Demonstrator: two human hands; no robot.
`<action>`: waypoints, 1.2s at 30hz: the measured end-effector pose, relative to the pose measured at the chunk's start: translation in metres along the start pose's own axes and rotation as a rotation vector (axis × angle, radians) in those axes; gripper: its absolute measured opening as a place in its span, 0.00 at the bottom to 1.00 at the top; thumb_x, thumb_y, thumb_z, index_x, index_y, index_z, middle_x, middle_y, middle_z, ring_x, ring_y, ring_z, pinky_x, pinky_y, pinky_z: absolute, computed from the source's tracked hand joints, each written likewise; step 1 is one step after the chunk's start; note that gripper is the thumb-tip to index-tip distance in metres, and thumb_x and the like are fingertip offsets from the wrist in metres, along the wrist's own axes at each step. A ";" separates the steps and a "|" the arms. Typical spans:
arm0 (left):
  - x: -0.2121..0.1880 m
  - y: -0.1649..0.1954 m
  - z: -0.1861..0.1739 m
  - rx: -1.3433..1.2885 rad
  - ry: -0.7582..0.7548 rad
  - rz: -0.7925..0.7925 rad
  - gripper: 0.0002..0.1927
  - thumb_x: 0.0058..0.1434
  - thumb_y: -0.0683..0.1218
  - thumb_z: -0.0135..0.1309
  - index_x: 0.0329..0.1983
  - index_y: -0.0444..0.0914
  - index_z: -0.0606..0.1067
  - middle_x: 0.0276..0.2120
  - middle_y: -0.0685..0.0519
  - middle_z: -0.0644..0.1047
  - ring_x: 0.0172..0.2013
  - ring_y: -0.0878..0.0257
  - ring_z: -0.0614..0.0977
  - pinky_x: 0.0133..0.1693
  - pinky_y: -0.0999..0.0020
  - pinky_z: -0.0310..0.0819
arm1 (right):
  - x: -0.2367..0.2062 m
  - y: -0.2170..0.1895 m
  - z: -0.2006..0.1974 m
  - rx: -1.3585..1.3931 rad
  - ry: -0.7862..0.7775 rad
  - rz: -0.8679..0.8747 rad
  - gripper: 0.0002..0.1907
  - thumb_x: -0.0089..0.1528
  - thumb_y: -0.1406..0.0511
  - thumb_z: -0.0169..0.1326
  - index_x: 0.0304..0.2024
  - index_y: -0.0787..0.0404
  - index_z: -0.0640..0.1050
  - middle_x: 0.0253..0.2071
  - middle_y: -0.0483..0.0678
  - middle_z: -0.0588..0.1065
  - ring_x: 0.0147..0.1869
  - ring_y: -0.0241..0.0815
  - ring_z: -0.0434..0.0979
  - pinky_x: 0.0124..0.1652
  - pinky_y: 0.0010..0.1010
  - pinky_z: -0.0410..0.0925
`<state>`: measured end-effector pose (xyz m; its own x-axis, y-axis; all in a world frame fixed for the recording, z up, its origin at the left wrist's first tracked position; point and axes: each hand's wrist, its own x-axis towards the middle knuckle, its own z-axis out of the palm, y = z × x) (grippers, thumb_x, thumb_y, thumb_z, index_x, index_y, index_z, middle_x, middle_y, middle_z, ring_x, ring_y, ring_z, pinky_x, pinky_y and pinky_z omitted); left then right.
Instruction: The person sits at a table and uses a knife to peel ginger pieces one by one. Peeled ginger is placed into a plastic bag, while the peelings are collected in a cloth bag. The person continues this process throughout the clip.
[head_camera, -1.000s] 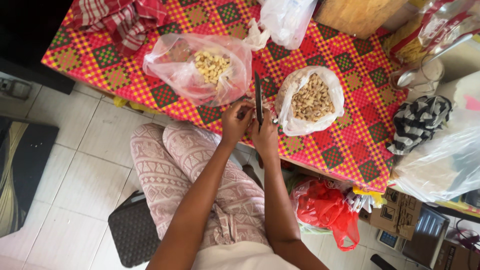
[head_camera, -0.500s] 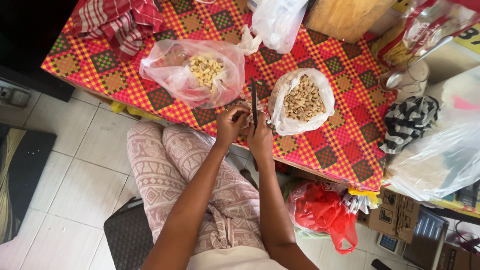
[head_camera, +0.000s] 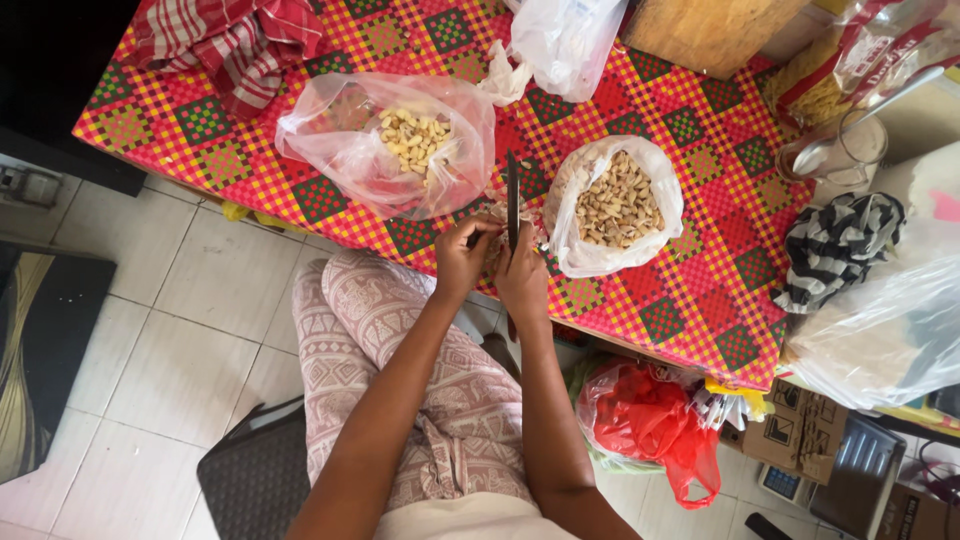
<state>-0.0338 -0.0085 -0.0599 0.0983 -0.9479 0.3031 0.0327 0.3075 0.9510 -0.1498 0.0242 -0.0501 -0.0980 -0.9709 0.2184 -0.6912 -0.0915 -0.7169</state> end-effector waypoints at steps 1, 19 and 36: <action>0.001 -0.001 0.000 -0.005 0.003 0.026 0.06 0.63 0.29 0.55 0.38 0.29 0.77 0.41 0.47 0.84 0.42 0.63 0.87 0.44 0.71 0.83 | 0.002 0.002 0.001 0.006 -0.007 -0.008 0.22 0.67 0.70 0.49 0.63 0.69 0.62 0.30 0.66 0.76 0.34 0.69 0.78 0.29 0.54 0.67; 0.000 0.016 -0.005 0.000 -0.076 -0.017 0.05 0.64 0.32 0.58 0.41 0.32 0.78 0.41 0.49 0.83 0.39 0.64 0.86 0.41 0.72 0.81 | 0.005 0.005 -0.002 -0.038 -0.009 0.040 0.29 0.66 0.69 0.50 0.67 0.75 0.61 0.35 0.70 0.77 0.37 0.70 0.79 0.33 0.54 0.70; 0.007 0.000 -0.002 -0.135 -0.012 -0.088 0.09 0.66 0.33 0.57 0.48 0.33 0.77 0.42 0.50 0.83 0.42 0.67 0.86 0.43 0.74 0.81 | 0.021 0.024 -0.007 0.266 -0.149 0.081 0.34 0.65 0.71 0.53 0.71 0.73 0.55 0.33 0.57 0.78 0.30 0.52 0.82 0.31 0.38 0.73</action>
<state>-0.0309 -0.0146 -0.0581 0.0773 -0.9722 0.2209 0.1746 0.2313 0.9571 -0.1730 0.0031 -0.0582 -0.0256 -0.9973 0.0681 -0.4721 -0.0480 -0.8803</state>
